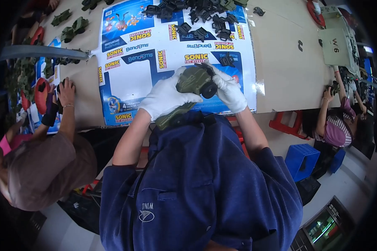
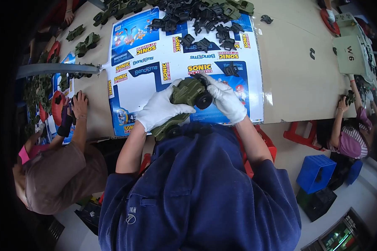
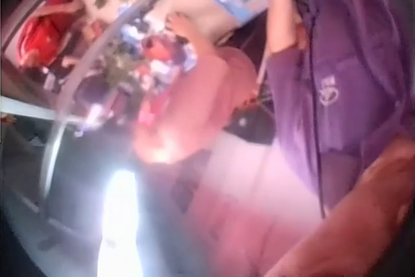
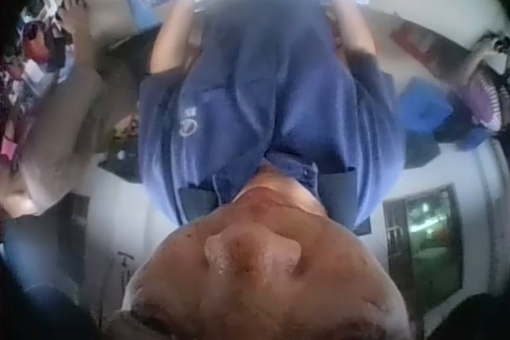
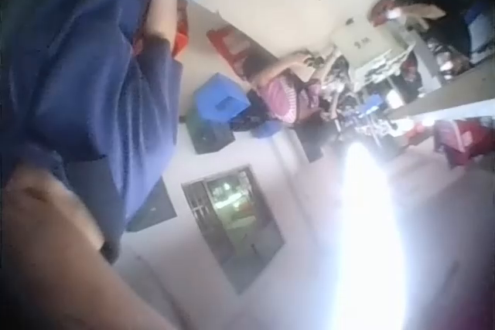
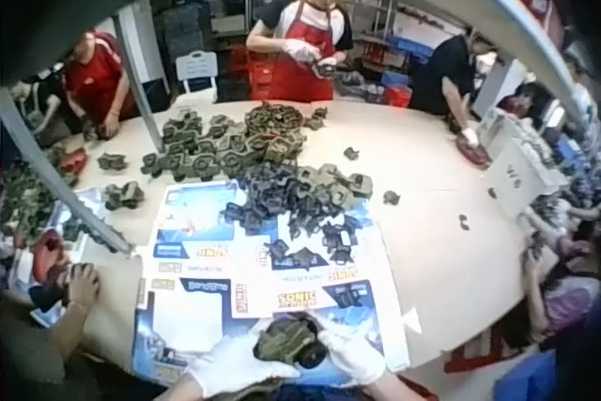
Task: The person assembles plastic toy tanks by hand from plastic components on a production line.
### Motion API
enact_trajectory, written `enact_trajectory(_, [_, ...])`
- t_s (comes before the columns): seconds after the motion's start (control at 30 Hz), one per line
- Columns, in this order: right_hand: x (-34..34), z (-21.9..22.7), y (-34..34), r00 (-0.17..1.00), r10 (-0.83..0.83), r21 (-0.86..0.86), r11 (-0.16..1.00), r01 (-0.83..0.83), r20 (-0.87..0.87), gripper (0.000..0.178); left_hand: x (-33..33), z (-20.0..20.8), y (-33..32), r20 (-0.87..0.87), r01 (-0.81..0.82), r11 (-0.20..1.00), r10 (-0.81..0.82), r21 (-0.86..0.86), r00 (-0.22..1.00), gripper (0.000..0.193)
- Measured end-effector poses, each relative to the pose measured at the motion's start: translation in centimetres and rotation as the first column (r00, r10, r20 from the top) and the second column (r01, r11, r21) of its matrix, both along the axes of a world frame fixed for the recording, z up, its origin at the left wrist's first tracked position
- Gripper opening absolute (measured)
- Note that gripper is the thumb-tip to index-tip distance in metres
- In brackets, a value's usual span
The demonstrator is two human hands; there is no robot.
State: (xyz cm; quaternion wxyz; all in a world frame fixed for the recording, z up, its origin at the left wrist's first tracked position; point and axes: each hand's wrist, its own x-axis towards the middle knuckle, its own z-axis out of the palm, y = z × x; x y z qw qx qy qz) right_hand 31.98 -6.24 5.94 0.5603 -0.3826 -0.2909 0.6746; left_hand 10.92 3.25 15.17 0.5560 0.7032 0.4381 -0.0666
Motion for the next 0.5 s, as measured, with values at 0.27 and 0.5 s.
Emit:
enact_trajectory(0.27, [1.0, -1.0, -0.7, 0.998, 0.054, -0.029, 0.998, -0.053, 0.019, 0.075, -0.5, -1.8, -1.3, 0.013, -0.05, 0.996, 0.049, 0.077, 0.999, 0.109])
enact_trajectory(0.5, [1.9, 0.4, -0.3, 0.95, 0.105, 0.013, 0.993, -0.114, 0.295, 0.064, -0.2, -1.5, -1.2, -0.007, -0.063, 0.994, 0.064, 0.093, 0.998, 0.112])
